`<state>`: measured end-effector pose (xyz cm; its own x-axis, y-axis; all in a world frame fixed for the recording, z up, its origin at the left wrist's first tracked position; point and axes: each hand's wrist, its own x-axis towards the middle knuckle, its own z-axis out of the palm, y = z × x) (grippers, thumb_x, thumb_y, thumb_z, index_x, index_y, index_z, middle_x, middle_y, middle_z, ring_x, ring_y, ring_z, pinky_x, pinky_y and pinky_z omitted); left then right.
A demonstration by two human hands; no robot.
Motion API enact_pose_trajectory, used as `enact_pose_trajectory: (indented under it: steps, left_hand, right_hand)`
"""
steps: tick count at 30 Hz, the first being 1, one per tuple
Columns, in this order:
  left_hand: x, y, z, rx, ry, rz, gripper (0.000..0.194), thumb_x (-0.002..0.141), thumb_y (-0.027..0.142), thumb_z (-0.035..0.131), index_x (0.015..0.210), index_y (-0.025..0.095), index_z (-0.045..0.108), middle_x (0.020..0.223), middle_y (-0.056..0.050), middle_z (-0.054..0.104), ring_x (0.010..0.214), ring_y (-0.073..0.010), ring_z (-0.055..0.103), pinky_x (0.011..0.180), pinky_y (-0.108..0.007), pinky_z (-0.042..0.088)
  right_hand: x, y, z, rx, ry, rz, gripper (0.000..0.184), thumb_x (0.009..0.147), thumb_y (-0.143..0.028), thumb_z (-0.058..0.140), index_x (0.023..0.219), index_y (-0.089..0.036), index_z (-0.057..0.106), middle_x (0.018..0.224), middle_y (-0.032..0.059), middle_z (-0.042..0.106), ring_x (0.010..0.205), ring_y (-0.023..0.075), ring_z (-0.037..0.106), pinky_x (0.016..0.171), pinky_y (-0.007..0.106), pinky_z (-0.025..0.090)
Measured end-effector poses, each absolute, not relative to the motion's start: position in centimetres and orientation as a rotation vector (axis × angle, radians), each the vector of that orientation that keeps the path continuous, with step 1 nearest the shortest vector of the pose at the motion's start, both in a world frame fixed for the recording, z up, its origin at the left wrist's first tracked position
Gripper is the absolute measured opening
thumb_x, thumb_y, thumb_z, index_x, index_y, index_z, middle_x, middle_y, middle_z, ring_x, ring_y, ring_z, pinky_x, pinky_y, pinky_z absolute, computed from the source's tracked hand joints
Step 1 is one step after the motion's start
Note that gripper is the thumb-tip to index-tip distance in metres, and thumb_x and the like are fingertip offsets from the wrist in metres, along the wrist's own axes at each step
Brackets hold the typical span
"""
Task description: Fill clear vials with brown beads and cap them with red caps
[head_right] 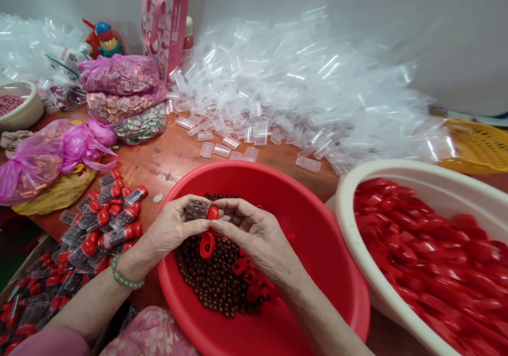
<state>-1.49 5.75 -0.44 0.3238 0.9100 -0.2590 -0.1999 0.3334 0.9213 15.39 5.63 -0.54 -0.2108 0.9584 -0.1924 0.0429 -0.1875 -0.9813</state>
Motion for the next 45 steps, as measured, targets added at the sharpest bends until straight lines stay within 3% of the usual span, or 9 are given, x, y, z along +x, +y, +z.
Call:
enact_pose_trajectory:
  steps: [7, 11, 14, 17, 20, 27, 32, 38, 45]
  left_hand:
    - [-1.4, 5.7, -0.5, 0.947, 0.953, 0.898, 0.026, 0.071, 0.014, 0.067, 0.096, 0.015, 0.062, 0.087, -0.002, 0.064, 0.083, -0.0136, 0.058, 0.083, -0.028, 0.043]
    - [-1.4, 5.6, -0.5, 0.925, 1.022, 0.910, 0.019, 0.075, 0.021, 0.067, 0.091, 0.014, 0.061, 0.084, -0.001, 0.063, 0.077, -0.0121, 0.058, 0.078, -0.027, 0.045]
    - [-1.4, 5.5, -0.5, 0.826, 0.926, 0.860, 0.031, 0.071, 0.032, 0.073, 0.091, 0.013, 0.058, 0.080, -0.002, 0.063, 0.072, -0.0126, 0.061, 0.073, -0.028, 0.048]
    - [-1.4, 5.5, -0.5, 0.739, 0.874, 0.892, 0.041, 0.067, 0.040, 0.078, 0.089, 0.013, 0.056, 0.081, -0.002, 0.063, 0.072, -0.0132, 0.062, 0.072, -0.029, 0.051]
    - [-1.3, 5.6, -0.5, 0.697, 0.897, 0.958, 0.039, 0.066, 0.037, 0.079, 0.087, 0.013, 0.057, 0.080, 0.001, 0.060, 0.071, -0.0110, 0.059, 0.071, -0.028, 0.051]
    - [-1.4, 5.6, -0.4, 0.829, 1.029, 1.029, 0.020, 0.074, 0.021, 0.068, 0.092, 0.015, 0.062, 0.085, 0.000, 0.061, 0.078, -0.0110, 0.054, 0.080, -0.026, 0.043]
    - [-1.3, 5.5, -0.7, 0.882, 1.014, 1.028, 0.017, 0.078, 0.019, 0.061, 0.095, 0.016, 0.060, 0.089, -0.001, 0.061, 0.083, -0.0127, 0.055, 0.083, -0.026, 0.043]
    - [-1.2, 5.5, -1.3, 0.943, 1.043, 1.049, 0.020, 0.082, 0.019, 0.057, 0.102, 0.015, 0.058, 0.094, -0.004, 0.063, 0.088, -0.0145, 0.057, 0.086, -0.027, 0.044]
    - [-1.6, 5.1, -1.8, 1.115, 1.072, 1.047, 0.028, 0.085, 0.020, 0.054, 0.113, 0.015, 0.059, 0.104, -0.007, 0.066, 0.098, -0.0183, 0.060, 0.092, -0.031, 0.046]
  right_hand:
    - [14.8, 6.3, -0.5, -1.288, -1.332, 1.373, 0.031, 0.068, -0.043, 0.077, 0.078, -0.018, 0.063, 0.069, 0.0007, 0.062, 0.061, 0.0099, 0.056, 0.055, 0.020, 0.049]
    - [14.9, 6.2, 0.2, -1.265, -1.245, 1.002, 0.024, 0.071, -0.037, 0.076, 0.082, -0.021, 0.063, 0.076, 0.0019, 0.064, 0.066, 0.0125, 0.060, 0.059, 0.023, 0.053]
    - [15.0, 5.5, 0.4, -1.158, -1.245, 0.756, 0.017, 0.074, -0.027, 0.074, 0.086, -0.025, 0.063, 0.084, 0.0017, 0.064, 0.075, 0.0145, 0.063, 0.070, 0.028, 0.055]
    - [15.0, 4.6, 0.3, -1.044, -1.375, 0.753, 0.014, 0.078, -0.022, 0.071, 0.088, -0.027, 0.063, 0.085, 0.0019, 0.064, 0.079, 0.0161, 0.063, 0.073, 0.030, 0.056]
    - [15.1, 4.1, 0.3, -1.050, -1.462, 0.868, 0.010, 0.079, -0.028, 0.071, 0.085, -0.026, 0.063, 0.081, 0.0033, 0.065, 0.075, 0.0173, 0.063, 0.069, 0.031, 0.056]
    - [14.3, 4.5, -0.2, -1.196, -1.552, 0.908, 0.014, 0.081, -0.034, 0.068, 0.090, -0.023, 0.068, 0.084, 0.0037, 0.066, 0.077, 0.0157, 0.064, 0.069, 0.027, 0.055]
    - [13.7, 4.7, -1.0, -1.264, -1.685, 0.639, 0.014, 0.085, -0.028, 0.063, 0.097, -0.025, 0.071, 0.098, 0.0065, 0.067, 0.088, 0.0183, 0.066, 0.075, 0.031, 0.058]
    - [13.0, 4.5, -2.5, -1.241, -1.988, 0.196, 0.030, 0.091, -0.016, 0.049, 0.117, -0.017, 0.064, 0.107, 0.0117, 0.070, 0.096, 0.0198, 0.068, 0.087, 0.032, 0.058]
    - [12.8, 5.1, -2.4, -1.256, -1.898, 0.443, 0.028, 0.090, -0.021, 0.053, 0.116, -0.019, 0.063, 0.105, 0.0101, 0.070, 0.093, 0.0181, 0.067, 0.086, 0.032, 0.056]
